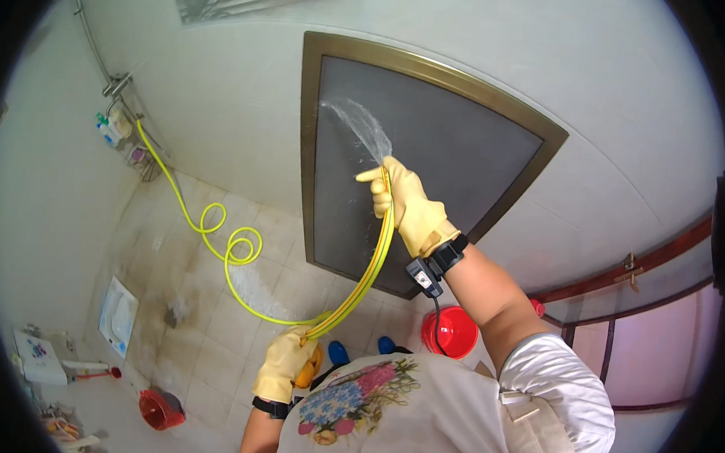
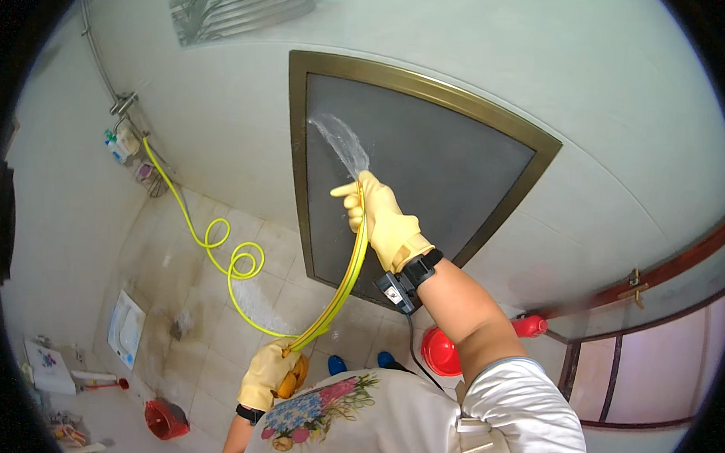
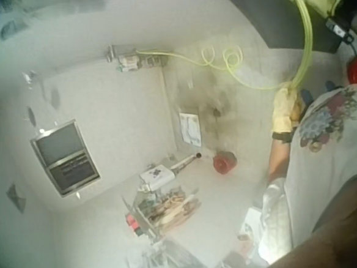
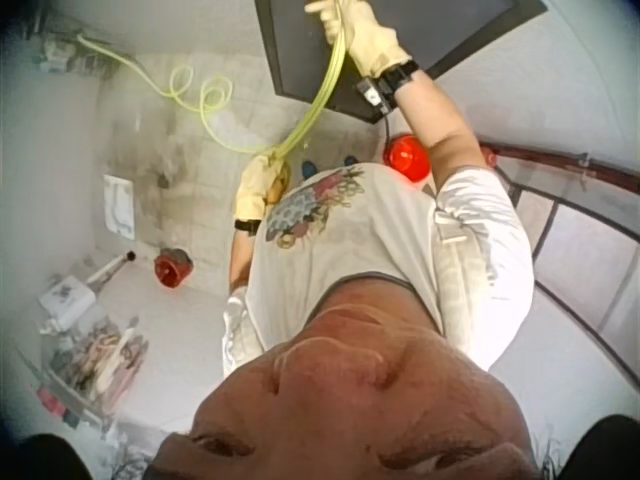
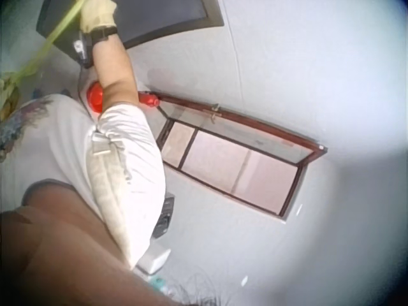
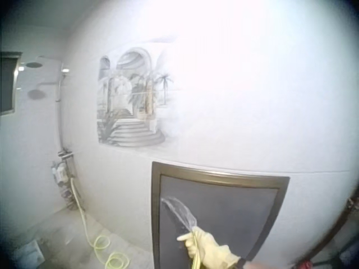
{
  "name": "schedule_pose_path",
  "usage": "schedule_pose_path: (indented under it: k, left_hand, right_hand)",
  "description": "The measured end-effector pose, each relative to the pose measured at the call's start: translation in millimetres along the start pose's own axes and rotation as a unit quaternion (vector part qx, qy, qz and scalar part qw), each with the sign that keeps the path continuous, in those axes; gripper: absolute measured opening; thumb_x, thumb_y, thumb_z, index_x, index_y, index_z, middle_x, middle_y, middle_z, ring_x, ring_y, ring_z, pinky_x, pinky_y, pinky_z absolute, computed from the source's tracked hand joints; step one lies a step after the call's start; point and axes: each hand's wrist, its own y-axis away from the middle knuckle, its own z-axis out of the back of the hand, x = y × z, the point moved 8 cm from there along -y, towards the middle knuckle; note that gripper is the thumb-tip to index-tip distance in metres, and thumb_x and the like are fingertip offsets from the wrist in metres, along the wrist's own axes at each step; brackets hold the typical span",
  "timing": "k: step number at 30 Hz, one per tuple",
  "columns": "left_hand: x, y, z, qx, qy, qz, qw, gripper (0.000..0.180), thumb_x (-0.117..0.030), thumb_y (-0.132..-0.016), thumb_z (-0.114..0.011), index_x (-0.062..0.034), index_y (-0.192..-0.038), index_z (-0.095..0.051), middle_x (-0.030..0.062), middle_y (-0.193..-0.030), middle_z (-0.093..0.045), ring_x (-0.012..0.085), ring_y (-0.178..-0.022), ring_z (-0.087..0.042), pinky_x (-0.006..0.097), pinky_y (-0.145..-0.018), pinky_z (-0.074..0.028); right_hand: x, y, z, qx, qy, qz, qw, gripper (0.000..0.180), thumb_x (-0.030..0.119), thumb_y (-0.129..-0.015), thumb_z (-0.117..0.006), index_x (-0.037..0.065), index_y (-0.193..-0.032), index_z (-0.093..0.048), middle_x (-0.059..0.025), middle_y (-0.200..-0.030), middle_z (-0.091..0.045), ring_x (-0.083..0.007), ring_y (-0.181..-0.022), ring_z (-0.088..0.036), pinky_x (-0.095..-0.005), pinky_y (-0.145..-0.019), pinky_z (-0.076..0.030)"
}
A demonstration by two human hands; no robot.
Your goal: The recorder cleans a removable mesh window screen by rinsing it with a hose and wiping it with a cloth in a bathroom.
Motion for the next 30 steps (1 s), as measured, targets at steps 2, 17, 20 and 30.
schedule_pose_path:
  k: [2,17,20,30]
  left_hand:
    - [-24,-6,10,0.015,0.03,-0.028,0.999,0.032,-0.022,-0.091,-0.066,-0.0041,-0.117,-0.071,0.0193,-0.117,-0.07,0.0352,-0.108,-0.067,0.041,-0.093,-0.053]
    - [-103,-54,-5,0.075,-0.043,-0.205,0.975,0.028,-0.023,-0.092,-0.063,-0.0074,-0.113,-0.072,0.0137,-0.109,-0.072,0.0348,-0.101,-0.067,0.041,-0.088,-0.053]
    - [-118,-56,-11,0.099,-0.046,-0.222,0.969,0.027,-0.023,-0.093,-0.061,-0.0071,-0.113,-0.071,0.0139,-0.106,-0.071,0.0346,-0.1,-0.067,0.041,-0.087,-0.052]
    - [-81,-57,-28,0.163,-0.033,-0.168,0.972,0.029,-0.021,-0.092,-0.063,-0.0069,-0.117,-0.071,0.0173,-0.109,-0.07,0.0363,-0.1,-0.067,0.04,-0.087,-0.053]
  right_hand:
    - [25,16,-13,-0.003,0.016,0.05,0.999,0.057,0.041,-0.106,-0.036,-0.004,-0.096,-0.068,0.002,-0.061,-0.045,-0.008,-0.043,-0.03,-0.0245,-0.04,-0.03]
    - [61,120,162,-0.196,-0.219,0.254,0.921,0.057,0.042,-0.108,-0.033,-0.004,-0.103,-0.066,0.004,-0.059,-0.042,-0.0074,-0.042,-0.029,-0.0243,-0.041,-0.03]
    - [59,140,184,-0.237,-0.235,0.269,0.904,0.053,0.041,-0.106,-0.035,-0.002,-0.104,-0.067,0.0043,-0.058,-0.042,-0.0074,-0.041,-0.029,-0.024,-0.039,-0.029]
    - [47,117,149,-0.199,-0.183,0.222,0.937,0.056,0.044,-0.107,-0.036,0.0,-0.099,-0.069,0.0044,-0.059,-0.044,-0.0077,-0.043,-0.031,-0.0239,-0.04,-0.032]
